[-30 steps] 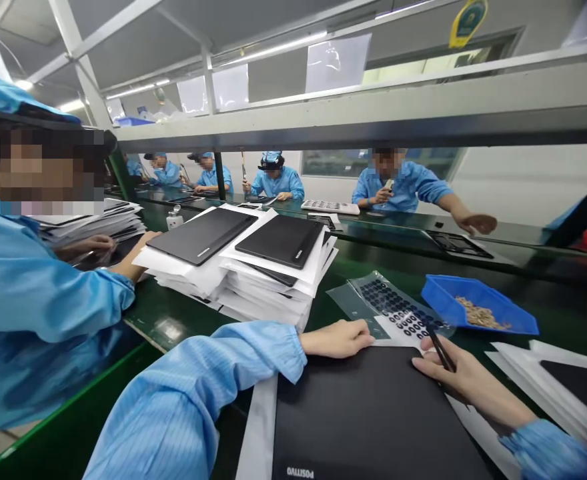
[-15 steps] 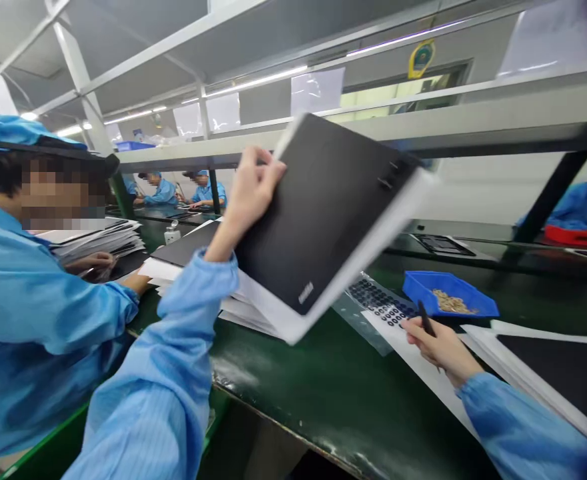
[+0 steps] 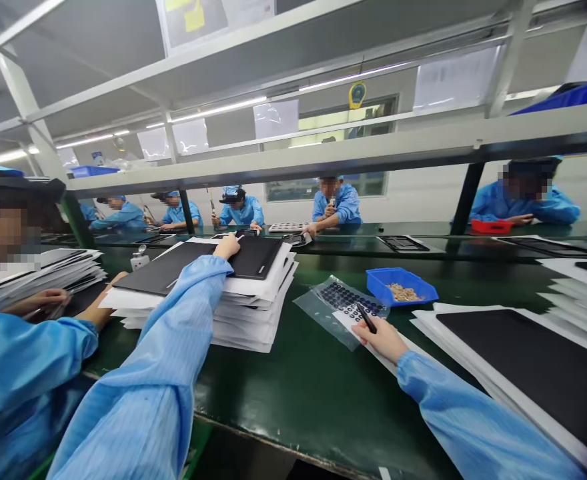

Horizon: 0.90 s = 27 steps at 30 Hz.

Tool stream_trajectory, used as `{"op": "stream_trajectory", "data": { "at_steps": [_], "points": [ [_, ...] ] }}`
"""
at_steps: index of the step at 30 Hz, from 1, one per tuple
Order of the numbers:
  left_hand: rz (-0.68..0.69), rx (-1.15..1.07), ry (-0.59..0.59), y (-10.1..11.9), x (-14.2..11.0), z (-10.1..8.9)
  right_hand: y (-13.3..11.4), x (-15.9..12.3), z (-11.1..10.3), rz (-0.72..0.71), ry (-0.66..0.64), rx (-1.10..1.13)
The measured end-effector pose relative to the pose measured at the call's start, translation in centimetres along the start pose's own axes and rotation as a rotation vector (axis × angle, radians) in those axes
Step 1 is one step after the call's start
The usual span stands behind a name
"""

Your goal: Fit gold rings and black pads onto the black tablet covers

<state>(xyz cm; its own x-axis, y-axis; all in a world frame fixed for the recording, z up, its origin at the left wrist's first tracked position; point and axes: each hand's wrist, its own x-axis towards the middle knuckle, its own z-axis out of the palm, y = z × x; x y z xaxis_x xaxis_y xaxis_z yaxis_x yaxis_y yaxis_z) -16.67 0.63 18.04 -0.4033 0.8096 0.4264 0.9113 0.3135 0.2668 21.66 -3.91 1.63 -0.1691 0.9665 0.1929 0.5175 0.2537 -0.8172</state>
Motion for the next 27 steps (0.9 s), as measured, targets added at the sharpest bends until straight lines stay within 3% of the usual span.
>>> {"op": "stream_trajectory", "data": {
  "at_steps": [11, 22, 27],
  "points": [
    [0.022, 0.196, -0.018, -1.3, 2.7, 1.4, -0.6, -0.1, 1.1, -0.092, -0.087, -0.087],
    [0.219, 0.288, 0.177, 0.0, 1.4, 1.4, -1.1, -0.3, 0.9, -0.144, -0.129, -0.193],
    [0.265, 0.279, 0.03, 0.9, 1.3, 0.9, -0.8, -0.2, 0.9, -0.138, -0.132, -0.262]
  ]
}}
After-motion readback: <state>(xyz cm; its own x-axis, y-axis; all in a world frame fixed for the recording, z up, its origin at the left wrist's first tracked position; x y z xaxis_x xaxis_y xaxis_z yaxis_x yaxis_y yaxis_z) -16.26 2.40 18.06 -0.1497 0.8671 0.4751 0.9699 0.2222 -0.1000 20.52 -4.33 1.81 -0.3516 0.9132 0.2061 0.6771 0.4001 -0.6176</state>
